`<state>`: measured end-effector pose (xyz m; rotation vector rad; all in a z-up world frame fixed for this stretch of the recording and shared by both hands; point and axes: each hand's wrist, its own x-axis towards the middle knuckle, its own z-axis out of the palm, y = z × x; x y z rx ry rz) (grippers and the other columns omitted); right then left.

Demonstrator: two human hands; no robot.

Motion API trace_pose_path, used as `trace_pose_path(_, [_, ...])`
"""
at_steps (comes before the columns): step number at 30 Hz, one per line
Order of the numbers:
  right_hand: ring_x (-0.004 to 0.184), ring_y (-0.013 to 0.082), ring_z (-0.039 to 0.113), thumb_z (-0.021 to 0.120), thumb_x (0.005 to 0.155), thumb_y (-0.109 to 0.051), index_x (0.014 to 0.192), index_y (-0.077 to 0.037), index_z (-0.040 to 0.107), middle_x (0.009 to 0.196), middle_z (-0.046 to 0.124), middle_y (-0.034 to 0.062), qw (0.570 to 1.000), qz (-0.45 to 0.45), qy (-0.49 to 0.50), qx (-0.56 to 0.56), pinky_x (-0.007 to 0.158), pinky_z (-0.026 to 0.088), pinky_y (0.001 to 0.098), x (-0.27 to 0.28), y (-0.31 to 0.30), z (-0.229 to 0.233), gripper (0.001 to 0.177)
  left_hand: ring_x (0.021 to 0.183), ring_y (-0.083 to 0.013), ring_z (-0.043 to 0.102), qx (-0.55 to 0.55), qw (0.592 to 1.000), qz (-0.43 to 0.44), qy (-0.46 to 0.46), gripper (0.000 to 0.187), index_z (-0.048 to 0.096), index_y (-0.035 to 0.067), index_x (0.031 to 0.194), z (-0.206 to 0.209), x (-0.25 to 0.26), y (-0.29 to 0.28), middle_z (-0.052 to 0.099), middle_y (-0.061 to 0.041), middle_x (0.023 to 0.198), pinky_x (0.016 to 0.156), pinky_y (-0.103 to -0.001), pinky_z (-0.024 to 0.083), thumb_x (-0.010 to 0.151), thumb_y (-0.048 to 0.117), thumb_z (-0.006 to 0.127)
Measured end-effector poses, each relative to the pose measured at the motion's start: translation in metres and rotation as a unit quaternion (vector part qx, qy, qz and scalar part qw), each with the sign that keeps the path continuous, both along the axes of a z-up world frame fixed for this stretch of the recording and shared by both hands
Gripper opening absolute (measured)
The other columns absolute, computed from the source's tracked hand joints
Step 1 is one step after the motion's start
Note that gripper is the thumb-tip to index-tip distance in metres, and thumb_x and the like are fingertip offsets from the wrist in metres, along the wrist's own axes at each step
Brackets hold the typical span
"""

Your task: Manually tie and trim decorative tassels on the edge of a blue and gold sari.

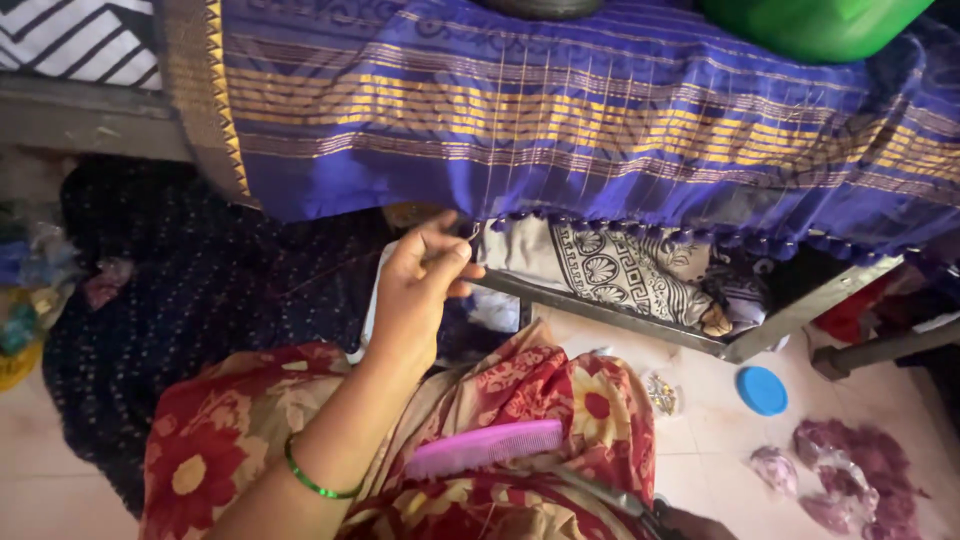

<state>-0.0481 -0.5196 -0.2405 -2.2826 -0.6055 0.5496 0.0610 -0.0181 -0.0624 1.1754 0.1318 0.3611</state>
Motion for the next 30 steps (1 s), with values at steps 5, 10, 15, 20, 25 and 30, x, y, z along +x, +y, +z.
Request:
trace_pose_path(5, [0.074,0.0109,0.060,0.075,0.082,-0.013,0.104,-0.004,0.072,0.083,0.073,0.0024,0.984,-0.079,0.156,0.042,0.061,0.047,0.0286,0.045,0.073,0.070,0.025,0.104,-0.0299,0.072,-0.117,0.988,-0.074,-0.070,0.004,0.059,0.003,0.095,0.009,0.006,0.007,0.062,-0.009,0.120,0.088,-0.037,0.057,0.098,0.002,0.061])
trace_pose_path(10, [0.064,0.0108,0.055,0.081,0.076,-0.019,0.100,0.000,0.070,0.078,0.067,0.0018,0.973,-0.084,0.175,0.127,0.051,0.040,0.0281,0.070,0.133,0.136,0.032,0.116,-0.0312,0.070,-0.194,0.963,-0.142,-0.124,0.011,0.053,0.003,0.086,0.003,0.002,0.009,0.068,-0.017,0.108,0.100,-0.040,0.058,0.097,0.000,0.054])
trace_pose_path(15, [0.079,0.0061,0.053,0.079,0.091,-0.035,0.113,0.002,0.066,0.090,0.059,-0.0018,0.970,0.107,0.051,0.211,0.065,0.047,0.0223,0.095,0.162,0.174,0.045,0.119,-0.0362,0.069,-0.214,0.960,-0.146,-0.104,0.010,0.054,0.004,0.088,-0.004,-0.002,0.015,0.066,-0.012,0.104,0.098,-0.046,0.056,0.097,-0.001,0.052])
trace_pose_path(20, [0.052,0.0042,0.042,0.078,0.087,-0.035,0.107,0.002,0.066,0.071,0.052,-0.0023,0.966,0.052,0.166,0.191,0.045,0.033,0.0208,0.114,0.172,0.189,0.045,0.111,-0.0346,0.071,-0.228,0.954,-0.147,-0.127,0.011,0.053,0.005,0.084,-0.001,-0.004,0.010,0.071,-0.017,0.108,0.101,-0.049,0.057,0.092,-0.002,0.053])
trace_pose_path(25, [0.040,0.0061,0.044,0.077,0.084,-0.024,0.100,0.002,0.065,0.060,0.053,-0.0002,0.956,0.026,0.217,0.196,0.036,0.032,0.0230,0.119,0.171,0.185,0.033,0.103,-0.0323,0.072,-0.228,0.957,-0.135,-0.119,0.011,0.054,0.005,0.084,-0.014,0.004,0.013,0.069,-0.012,0.104,0.102,-0.051,0.058,0.092,-0.002,0.058])
trace_pose_path(30, [0.041,0.0093,0.052,0.080,0.087,-0.008,0.086,0.002,0.064,0.057,0.060,0.0038,0.976,0.021,0.192,0.102,0.036,0.039,0.0266,0.124,0.149,0.175,0.019,0.089,-0.0136,0.067,0.004,0.999,-0.034,-0.033,0.024,0.068,0.009,0.114,0.010,0.008,0.023,0.070,-0.008,0.100,0.084,-0.029,0.052,0.091,0.013,0.070])
